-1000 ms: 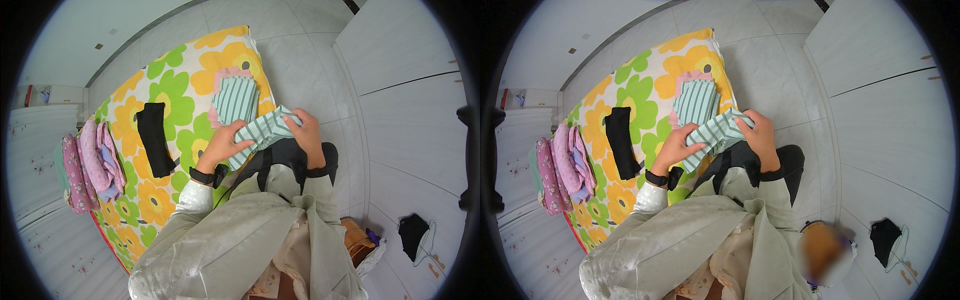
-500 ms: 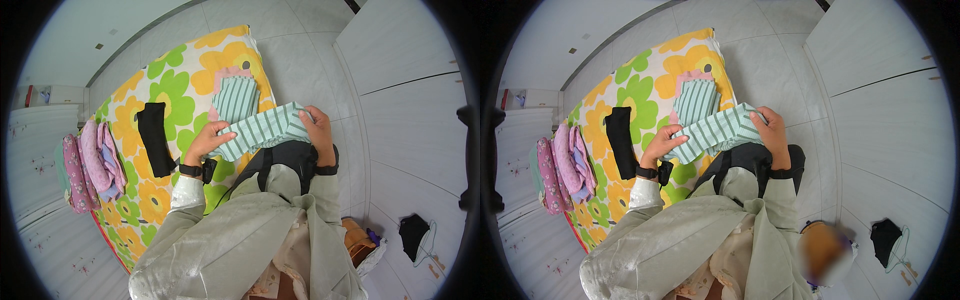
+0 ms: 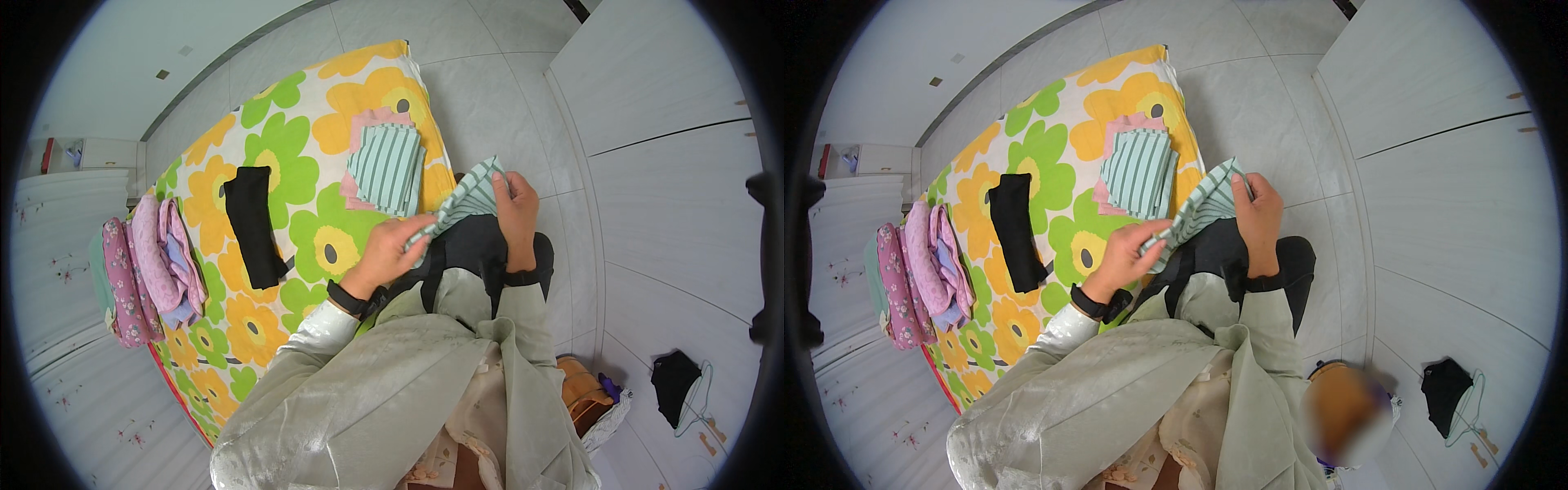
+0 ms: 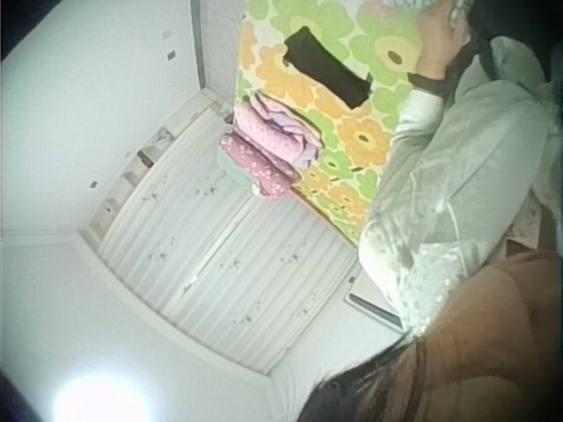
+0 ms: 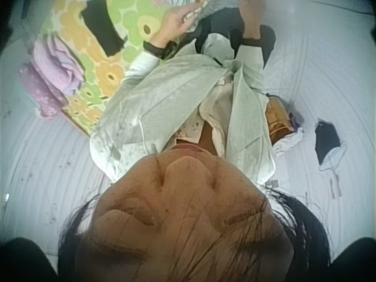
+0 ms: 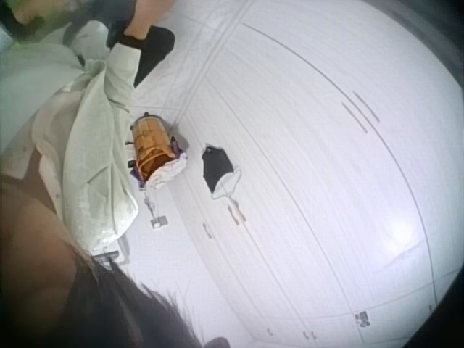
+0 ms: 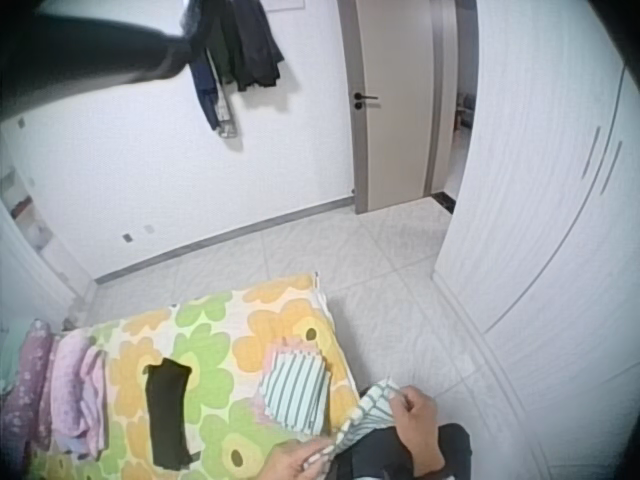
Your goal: The person folds a light-colored cloth and then a striped cloth on a floral-patterned mat, smoothing and aligning edges by hand. The folded items are stacked on the mat as the task proceeds.
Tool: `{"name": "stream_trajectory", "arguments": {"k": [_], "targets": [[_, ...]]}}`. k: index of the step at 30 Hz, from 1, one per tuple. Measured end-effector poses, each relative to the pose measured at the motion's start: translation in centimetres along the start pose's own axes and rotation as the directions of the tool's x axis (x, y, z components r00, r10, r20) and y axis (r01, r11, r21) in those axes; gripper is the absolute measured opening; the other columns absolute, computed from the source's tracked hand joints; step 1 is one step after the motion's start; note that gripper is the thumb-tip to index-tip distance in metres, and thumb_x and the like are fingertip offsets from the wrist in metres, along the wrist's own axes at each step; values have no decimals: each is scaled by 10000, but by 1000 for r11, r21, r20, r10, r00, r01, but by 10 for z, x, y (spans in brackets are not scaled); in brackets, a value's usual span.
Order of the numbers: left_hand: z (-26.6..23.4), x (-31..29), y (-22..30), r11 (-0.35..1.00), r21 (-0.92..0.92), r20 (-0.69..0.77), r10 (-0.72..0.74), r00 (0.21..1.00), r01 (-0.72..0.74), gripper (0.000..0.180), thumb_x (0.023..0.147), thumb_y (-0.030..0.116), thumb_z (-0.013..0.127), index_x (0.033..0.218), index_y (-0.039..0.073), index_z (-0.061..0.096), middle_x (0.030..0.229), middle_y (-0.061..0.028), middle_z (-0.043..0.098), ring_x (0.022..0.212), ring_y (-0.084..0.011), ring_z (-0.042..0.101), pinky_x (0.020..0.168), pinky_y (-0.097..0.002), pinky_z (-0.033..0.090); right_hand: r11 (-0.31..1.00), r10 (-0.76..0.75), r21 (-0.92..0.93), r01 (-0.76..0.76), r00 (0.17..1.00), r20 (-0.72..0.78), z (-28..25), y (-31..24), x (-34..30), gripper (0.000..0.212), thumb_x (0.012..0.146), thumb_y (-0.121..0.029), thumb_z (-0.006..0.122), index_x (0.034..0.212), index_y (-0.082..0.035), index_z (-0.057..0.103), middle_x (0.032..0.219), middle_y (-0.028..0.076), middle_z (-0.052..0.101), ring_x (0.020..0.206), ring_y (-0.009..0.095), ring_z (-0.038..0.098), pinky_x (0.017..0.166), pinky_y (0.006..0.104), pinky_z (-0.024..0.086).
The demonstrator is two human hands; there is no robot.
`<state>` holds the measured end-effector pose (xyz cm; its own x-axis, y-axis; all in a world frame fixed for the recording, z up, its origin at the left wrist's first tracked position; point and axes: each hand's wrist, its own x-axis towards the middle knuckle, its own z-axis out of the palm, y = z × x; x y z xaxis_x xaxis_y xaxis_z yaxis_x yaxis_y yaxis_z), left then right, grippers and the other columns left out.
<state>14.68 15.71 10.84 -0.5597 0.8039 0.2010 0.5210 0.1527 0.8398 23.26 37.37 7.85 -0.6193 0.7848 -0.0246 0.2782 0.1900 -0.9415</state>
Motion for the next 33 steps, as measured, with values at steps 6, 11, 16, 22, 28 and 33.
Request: {"name": "stream_trajectory", "arguments": {"k": [6,11,16,22,28,33], "targets": [[21,0,8,989,46,197,130,972,-142,400,770,85,649,1164,67,588,745,-141,611,650,-318,580,599,-402,450,956,48,286,-66,997,68,5,2,-3,260,917,-227,584,788,-1,589,617,-53,484,583,29,386,516,230,327],[34,-2,7,998,31,424,33,905,-51,471,783,135,661,1230,59,532,792,-135,600,730,-332,579,668,-409,455,859,51,494,-135,982,180,12,-6,-7,233,946,-203,551,811,-16,583,688,-74,502,641,13,409,569,199,348],[29,6,-3,998,-51,112,-15,994,21,435,807,148,651,1208,31,527,821,-97,589,787,-261,583,703,-353,458,787,18,580,-210,948,319,6,-15,-8,208,956,-184,534,829,-26,579,740,-72,514,690,12,421,614,190,362],[2,32,-4,999,-23,-230,26,973,-32,375,800,199,685,1089,-9,565,836,-65,578,796,-178,550,700,-314,440,841,-38,483,-245,862,505,6,-27,-13,194,953,-175,533,877,-4,583,771,-61,526,707,23,439,628,200,376],[-10,43,-2,945,-233,207,-184,961,231,264,849,218,669,940,-24,613,727,-58,586,662,-95,497,594,-273,420,815,-39,488,-313,811,584,14,-37,-19,276,890,-134,622,1105,30,568,907,4,598,825,64,532,743,219,435],[-14,47,-6,851,-433,107,-278,955,296,245,902,224,617,924,-19,636,734,-19,616,680,-57,503,602,-248,430,842,-153,498,-208,792,590,17,-37,-25,429,830,-73,671,1203,38,491,1063,34,586,943,102,548,846,244,434]]}}
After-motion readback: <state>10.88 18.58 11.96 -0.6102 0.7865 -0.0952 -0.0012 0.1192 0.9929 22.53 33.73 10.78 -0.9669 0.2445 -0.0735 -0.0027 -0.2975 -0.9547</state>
